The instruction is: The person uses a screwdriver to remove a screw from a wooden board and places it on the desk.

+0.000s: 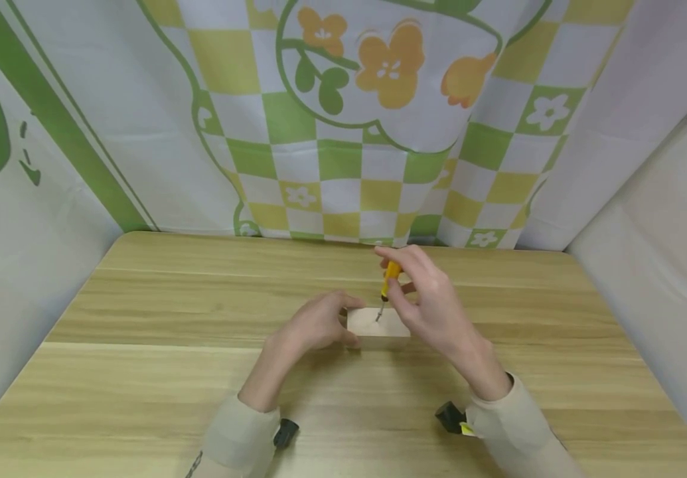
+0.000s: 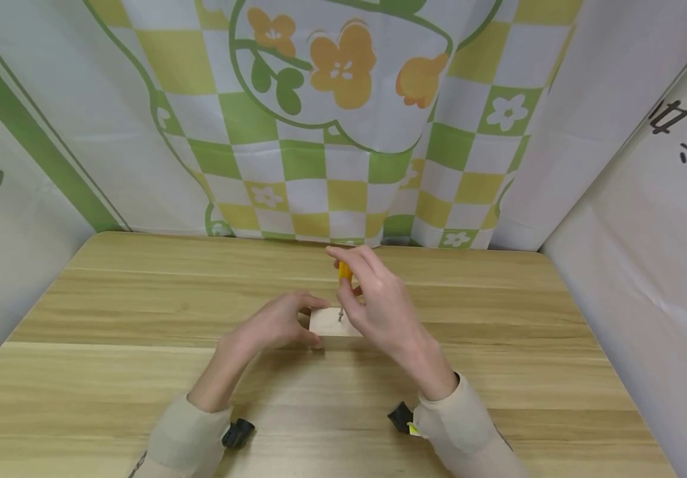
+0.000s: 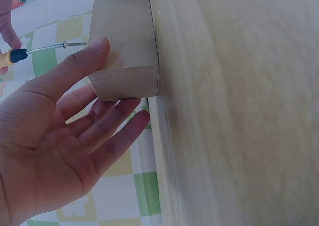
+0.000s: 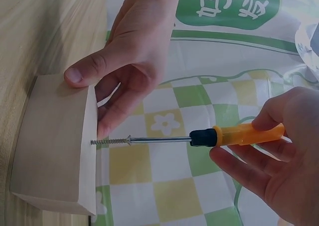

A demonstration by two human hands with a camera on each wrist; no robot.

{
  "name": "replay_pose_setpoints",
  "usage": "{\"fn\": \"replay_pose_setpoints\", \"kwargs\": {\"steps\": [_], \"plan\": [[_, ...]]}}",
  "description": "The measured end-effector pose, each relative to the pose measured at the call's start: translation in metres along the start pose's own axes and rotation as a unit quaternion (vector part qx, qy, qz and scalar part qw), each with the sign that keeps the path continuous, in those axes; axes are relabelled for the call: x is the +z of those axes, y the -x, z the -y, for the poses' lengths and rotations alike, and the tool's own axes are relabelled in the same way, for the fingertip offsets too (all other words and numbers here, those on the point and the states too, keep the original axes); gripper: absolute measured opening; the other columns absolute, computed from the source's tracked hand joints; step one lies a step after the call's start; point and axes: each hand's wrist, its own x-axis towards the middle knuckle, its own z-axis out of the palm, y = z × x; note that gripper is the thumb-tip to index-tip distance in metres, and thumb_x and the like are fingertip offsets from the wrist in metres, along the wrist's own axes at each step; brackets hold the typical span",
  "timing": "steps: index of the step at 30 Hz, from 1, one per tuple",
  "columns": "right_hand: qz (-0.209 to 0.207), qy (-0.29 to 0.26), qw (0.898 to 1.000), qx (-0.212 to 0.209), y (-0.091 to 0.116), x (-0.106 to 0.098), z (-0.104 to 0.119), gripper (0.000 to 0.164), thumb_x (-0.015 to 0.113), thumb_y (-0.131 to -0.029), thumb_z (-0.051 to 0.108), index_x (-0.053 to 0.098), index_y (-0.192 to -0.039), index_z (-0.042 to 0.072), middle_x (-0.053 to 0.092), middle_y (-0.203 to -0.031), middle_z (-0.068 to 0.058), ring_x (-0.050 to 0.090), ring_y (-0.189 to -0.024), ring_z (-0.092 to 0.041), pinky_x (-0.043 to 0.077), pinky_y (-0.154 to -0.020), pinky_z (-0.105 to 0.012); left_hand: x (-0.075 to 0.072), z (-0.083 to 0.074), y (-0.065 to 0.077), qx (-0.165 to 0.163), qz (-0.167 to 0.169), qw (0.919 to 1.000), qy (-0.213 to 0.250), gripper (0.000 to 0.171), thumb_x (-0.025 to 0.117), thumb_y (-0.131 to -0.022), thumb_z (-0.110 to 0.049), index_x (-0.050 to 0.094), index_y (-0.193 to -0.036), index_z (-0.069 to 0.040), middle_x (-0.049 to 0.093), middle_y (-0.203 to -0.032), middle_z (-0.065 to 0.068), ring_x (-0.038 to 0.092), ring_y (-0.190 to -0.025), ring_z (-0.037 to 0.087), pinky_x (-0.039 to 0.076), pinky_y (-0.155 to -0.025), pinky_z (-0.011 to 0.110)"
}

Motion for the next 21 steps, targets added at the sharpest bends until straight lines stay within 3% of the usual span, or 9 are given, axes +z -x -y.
{"fn": "replay_pose_setpoints", "kwargs": {"steps": [21], "plan": [[-0.009, -0.009, 1.0, -0.01, 0.0017, -0.0054, -0.0035, 0.047, 0.064, -0.089, -0.006, 0.058, -0.134, 0.007, 0.063, -0.11, -0.009, 0.062, -0.097, -0.016, 0.058, -0.069, -0.022, 0.0002, 0.0003, -0.0012, -0.002, 0.002, 0.9999, -0.01, 0.064, 0.087, -0.074, -0.018, 0.064, -0.134, -0.017, 0.065, -0.13, 0.002, 0.06, -0.118, 0.023, 0.048, -0.103, 0.043]]}}
